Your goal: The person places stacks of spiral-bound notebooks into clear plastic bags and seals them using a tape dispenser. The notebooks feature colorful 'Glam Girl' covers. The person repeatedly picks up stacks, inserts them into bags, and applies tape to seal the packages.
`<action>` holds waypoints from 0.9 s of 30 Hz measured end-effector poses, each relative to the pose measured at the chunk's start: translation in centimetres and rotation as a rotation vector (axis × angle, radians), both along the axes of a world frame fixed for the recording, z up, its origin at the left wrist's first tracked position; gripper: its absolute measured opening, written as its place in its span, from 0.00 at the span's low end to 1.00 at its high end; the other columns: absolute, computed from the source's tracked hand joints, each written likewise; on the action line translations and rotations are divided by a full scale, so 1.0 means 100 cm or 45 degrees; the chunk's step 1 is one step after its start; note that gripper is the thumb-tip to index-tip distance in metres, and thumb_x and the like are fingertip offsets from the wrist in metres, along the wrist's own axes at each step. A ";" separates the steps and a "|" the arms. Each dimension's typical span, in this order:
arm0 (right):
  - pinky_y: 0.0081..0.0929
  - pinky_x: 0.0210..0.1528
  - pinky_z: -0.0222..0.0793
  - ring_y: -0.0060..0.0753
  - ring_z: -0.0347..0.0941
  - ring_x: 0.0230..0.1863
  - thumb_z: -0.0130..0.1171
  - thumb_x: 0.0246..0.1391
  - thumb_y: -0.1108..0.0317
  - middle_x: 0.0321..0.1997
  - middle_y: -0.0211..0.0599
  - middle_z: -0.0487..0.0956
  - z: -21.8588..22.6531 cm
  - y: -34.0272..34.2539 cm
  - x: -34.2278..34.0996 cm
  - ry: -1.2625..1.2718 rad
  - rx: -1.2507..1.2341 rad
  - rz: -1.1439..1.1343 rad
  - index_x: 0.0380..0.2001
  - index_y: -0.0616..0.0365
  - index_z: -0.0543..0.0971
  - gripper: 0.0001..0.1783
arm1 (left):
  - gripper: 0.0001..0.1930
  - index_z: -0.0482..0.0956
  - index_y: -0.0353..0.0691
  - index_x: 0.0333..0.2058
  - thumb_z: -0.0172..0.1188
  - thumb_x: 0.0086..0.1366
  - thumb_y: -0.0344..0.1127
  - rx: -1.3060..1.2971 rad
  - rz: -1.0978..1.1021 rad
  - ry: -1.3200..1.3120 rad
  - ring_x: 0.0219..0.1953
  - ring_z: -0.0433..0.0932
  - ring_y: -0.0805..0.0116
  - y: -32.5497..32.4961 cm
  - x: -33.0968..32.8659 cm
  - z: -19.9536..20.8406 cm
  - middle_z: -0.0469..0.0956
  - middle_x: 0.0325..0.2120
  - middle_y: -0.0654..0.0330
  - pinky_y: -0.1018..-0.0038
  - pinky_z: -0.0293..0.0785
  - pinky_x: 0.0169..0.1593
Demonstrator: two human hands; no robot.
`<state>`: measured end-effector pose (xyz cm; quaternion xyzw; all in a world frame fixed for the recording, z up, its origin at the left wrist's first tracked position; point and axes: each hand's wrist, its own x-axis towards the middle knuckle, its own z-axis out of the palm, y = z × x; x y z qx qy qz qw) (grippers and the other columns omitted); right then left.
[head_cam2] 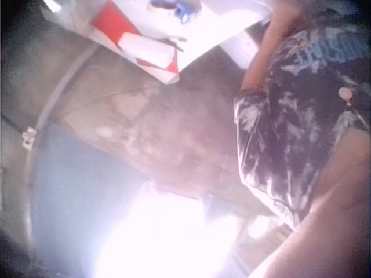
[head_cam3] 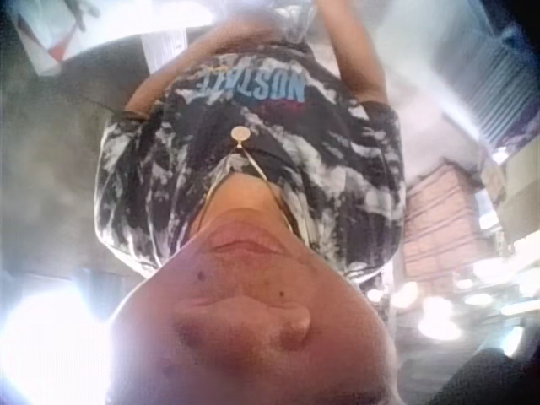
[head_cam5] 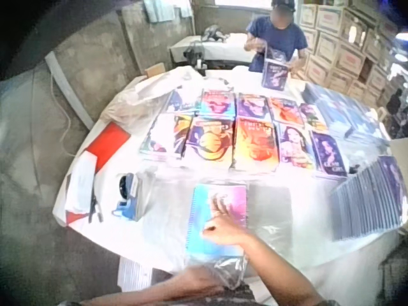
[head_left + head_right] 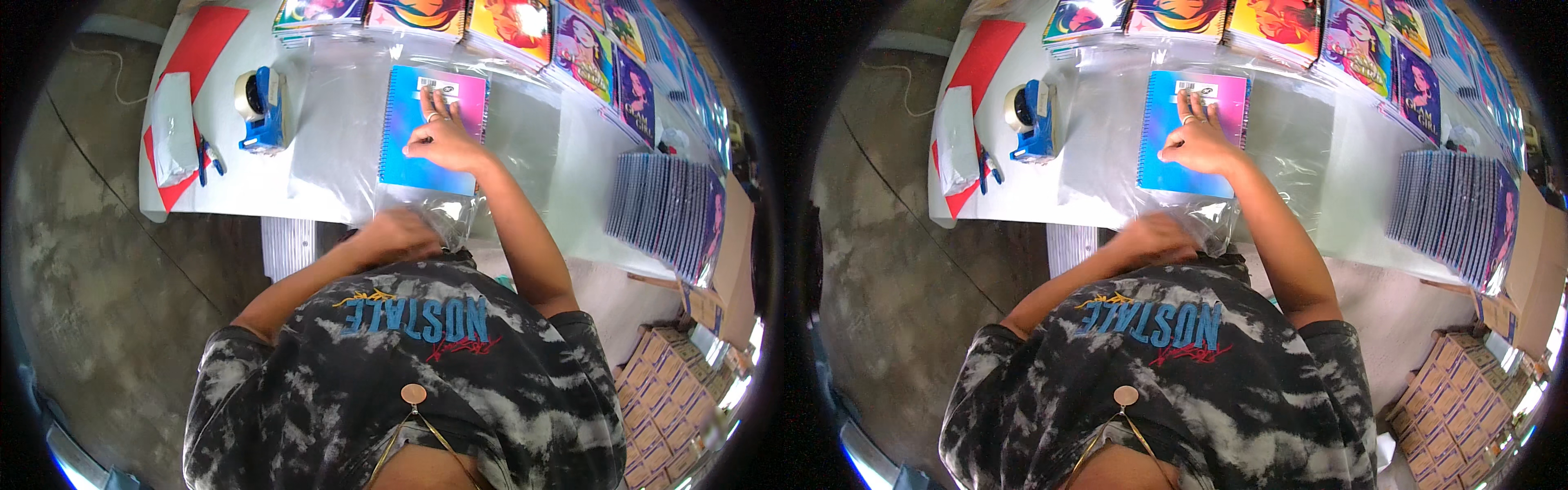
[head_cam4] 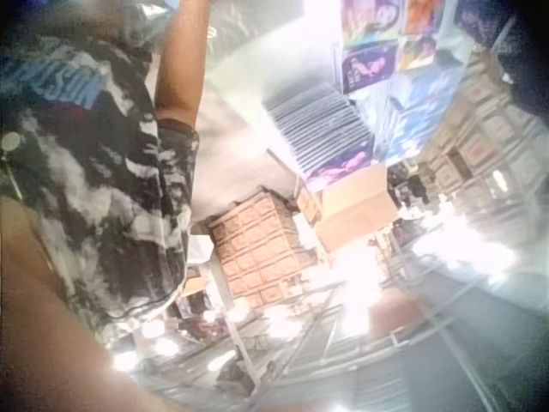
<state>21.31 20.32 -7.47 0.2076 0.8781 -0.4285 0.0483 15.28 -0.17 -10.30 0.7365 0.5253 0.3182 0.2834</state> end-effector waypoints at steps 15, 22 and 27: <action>0.38 0.61 0.57 0.52 0.55 0.63 0.71 0.27 0.75 0.64 0.49 0.58 0.020 -0.001 -0.009 0.038 0.121 -0.215 0.50 0.58 0.61 0.43 | 0.19 0.76 0.38 0.42 0.51 0.62 0.47 -0.716 1.468 -1.036 0.37 0.67 0.66 -0.042 -0.240 0.048 0.73 0.40 0.61 0.70 0.66 0.40; 0.38 0.60 0.58 0.50 0.61 0.60 0.73 0.25 0.73 0.59 0.50 0.65 0.024 -0.003 -0.010 -0.003 0.104 -0.267 0.55 0.57 0.60 0.49 | 0.08 0.80 0.36 0.32 0.57 0.58 0.33 -0.634 1.736 -0.824 0.36 0.79 0.60 -0.109 -0.216 -0.013 0.79 0.38 0.60 0.66 0.73 0.38; 0.38 0.59 0.56 0.44 0.63 0.59 0.75 0.22 0.65 0.58 0.47 0.67 0.021 0.003 0.002 0.100 0.232 -0.210 0.56 0.56 0.59 0.53 | 0.14 0.81 0.34 0.31 0.56 0.61 0.40 0.012 1.903 -0.327 0.23 0.74 0.76 -0.033 -0.205 0.067 0.80 0.23 0.61 0.78 0.69 0.26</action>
